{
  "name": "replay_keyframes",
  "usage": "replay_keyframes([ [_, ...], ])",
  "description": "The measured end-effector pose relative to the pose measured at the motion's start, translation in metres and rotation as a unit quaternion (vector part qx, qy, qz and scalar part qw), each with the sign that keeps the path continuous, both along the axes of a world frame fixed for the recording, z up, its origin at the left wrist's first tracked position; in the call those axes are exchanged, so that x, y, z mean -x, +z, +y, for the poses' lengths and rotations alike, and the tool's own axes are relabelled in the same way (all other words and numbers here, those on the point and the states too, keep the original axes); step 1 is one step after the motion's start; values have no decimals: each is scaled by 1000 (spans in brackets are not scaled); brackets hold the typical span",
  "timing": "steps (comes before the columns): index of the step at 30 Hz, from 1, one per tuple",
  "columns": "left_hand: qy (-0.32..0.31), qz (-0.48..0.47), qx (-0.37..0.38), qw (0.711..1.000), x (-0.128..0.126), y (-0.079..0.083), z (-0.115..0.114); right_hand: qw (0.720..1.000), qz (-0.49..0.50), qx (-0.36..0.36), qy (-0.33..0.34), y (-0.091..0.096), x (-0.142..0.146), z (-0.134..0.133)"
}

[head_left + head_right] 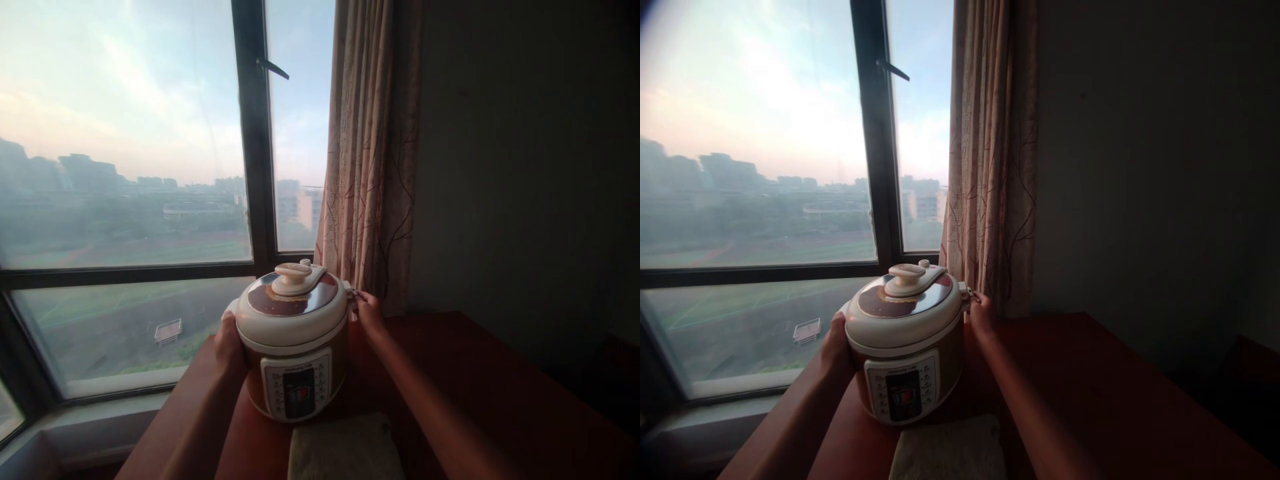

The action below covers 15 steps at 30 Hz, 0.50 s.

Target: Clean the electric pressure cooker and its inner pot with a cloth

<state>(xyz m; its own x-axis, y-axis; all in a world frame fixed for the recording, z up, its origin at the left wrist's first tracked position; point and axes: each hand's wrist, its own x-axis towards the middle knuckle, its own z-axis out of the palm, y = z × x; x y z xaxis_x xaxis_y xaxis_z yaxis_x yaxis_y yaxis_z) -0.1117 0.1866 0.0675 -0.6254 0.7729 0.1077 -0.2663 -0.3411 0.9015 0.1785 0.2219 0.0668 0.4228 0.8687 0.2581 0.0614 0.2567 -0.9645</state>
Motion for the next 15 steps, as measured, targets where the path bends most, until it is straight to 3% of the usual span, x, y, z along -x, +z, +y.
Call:
replay_keyframes([
  [3, 3, 5, 34, 999, -23, -5, 3, 1000, 15, 4, -23, 1, -25, -2],
  [9, -33, 22, 21, 999, -61, 0, 1, 998, 24, 14, -53, -4, -64, -5],
  [15, -56, 38, 4, 998, -75, -2, -4, 998, 22, 13, -60, -11, -83, -12],
])
